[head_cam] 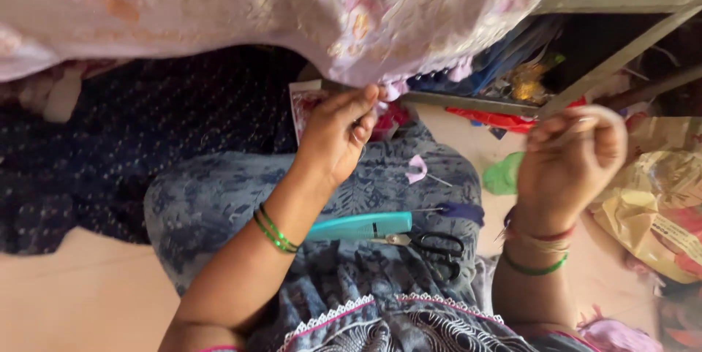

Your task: Sewing decorative tassels onto the edge of a white embroidered fabric.

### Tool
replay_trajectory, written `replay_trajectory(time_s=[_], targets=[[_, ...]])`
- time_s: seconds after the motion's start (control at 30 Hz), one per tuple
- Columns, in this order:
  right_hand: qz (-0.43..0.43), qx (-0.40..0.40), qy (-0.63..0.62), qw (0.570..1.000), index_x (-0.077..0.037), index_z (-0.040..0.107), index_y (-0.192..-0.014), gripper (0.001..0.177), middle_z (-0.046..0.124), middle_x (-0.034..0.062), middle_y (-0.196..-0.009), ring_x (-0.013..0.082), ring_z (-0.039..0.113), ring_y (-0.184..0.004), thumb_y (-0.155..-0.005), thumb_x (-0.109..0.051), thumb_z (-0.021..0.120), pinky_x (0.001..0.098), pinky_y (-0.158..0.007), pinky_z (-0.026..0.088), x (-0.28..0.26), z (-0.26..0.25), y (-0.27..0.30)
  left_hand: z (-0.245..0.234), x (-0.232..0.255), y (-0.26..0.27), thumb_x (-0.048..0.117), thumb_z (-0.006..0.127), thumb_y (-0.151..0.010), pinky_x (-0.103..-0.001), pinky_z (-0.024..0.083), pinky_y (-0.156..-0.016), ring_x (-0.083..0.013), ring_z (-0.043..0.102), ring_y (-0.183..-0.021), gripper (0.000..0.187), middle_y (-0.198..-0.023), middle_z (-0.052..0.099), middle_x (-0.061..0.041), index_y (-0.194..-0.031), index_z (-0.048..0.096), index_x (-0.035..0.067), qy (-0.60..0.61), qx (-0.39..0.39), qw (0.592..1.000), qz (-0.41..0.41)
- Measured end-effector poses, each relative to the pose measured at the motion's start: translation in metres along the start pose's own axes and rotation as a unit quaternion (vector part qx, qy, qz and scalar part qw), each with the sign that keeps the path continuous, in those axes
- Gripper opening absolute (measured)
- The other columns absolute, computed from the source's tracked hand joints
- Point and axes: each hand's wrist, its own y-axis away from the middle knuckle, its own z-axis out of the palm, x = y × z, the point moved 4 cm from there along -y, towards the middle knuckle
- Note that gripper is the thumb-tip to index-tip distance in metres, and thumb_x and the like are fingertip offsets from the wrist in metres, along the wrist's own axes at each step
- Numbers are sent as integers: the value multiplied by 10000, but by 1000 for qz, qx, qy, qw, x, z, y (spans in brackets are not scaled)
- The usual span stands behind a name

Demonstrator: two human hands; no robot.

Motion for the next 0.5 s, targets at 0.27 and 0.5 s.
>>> replay_trajectory(time_s=[0.27,0.5], targets=[[5,-80,21,997,13,613,-1114,71,587,90,-1057,197,642,-929,-1145,-40,576,362,-842,583,-5,71,7,15,-1,11,154,742,-953,-185,423,-573,-56,543,-673,186,-897,709,-11,-1045,762,-6,-29,-17,999,3],[128,-228,268,927,35,692,-1168,223,654,49,-1007,106,604,-865,-951,72,729,232,-771,493,30,140,54,26,-1,24,183,752,-936,-188,427,-542,-51,554,-644,188,-887,734,-1,-1027,767,19,-50,-8,999,-9]])
